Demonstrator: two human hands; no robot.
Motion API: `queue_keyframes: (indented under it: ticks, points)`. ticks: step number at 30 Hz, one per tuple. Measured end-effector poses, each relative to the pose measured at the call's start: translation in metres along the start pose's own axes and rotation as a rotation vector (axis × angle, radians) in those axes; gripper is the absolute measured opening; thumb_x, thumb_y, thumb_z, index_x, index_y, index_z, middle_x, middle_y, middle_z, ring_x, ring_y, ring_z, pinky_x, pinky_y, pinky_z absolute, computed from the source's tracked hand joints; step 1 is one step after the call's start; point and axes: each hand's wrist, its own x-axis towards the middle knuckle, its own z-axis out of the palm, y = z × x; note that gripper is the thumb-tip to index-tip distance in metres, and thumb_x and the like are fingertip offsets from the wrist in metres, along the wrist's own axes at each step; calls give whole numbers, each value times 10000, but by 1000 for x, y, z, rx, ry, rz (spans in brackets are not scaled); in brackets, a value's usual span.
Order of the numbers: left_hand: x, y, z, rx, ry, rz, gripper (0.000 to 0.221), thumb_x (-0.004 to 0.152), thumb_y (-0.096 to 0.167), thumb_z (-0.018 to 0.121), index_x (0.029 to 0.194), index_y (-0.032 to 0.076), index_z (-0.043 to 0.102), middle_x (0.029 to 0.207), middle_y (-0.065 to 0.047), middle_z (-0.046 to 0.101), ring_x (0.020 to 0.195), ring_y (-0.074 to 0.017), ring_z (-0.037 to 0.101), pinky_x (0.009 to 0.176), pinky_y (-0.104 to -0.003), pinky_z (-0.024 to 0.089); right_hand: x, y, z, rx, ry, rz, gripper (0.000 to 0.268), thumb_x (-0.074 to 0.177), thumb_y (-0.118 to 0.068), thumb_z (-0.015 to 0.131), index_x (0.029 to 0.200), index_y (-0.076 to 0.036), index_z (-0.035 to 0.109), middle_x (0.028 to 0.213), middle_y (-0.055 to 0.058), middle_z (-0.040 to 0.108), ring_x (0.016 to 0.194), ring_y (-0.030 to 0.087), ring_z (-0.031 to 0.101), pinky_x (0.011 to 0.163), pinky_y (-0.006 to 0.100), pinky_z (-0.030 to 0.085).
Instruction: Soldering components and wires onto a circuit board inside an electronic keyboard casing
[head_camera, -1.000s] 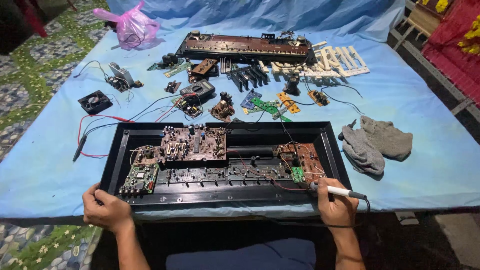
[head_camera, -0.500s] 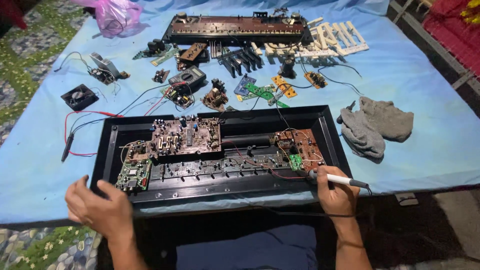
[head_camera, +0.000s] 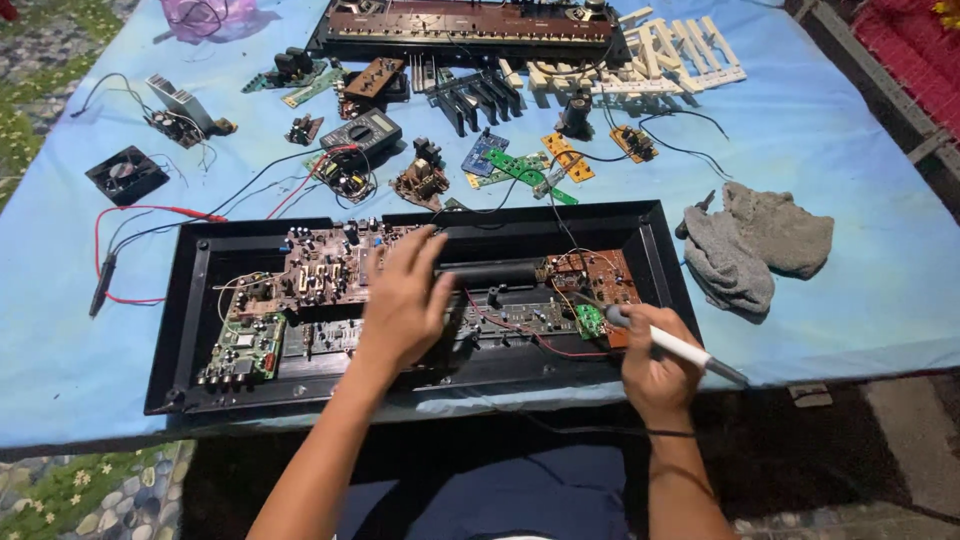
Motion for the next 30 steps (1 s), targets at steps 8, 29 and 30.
queue_keyframes:
  ticks: [8, 29, 30]
  points:
    - [-4, 9, 27, 156, -169, 93, 492, 1083, 453, 403, 1361, 101, 607, 1266, -128, 649, 1314, -278, 546, 1198, -609, 157, 0, 23, 24, 25, -32, 53, 156, 1039, -137, 629, 965, -90, 759, 774, 101, 721, 725, 288, 713, 705, 360, 556]
    - [16, 31, -2, 89, -256, 24, 443, 991, 296, 564, 1323, 3, 601, 1275, -139, 629, 1188, -288, 572, 1216, -620, 171, 6, 11, 28, -106, -192, 178, 152, 939, -11, 691, 1081, 38, 663, 955, 140, 704, 721, 213, 629, 664, 306, 506]
    - [18, 33, -2, 88, -260, 21, 441, 983, 291, 574, 1313, -1, 594, 1278, -149, 619, 1192, -297, 570, 1208, -625, 184, 7, 10, 27, -126, -195, 177, 152, 935, -13, 697, 1078, 27, 666, 947, 134, 705, 703, 208, 619, 645, 300, 494]
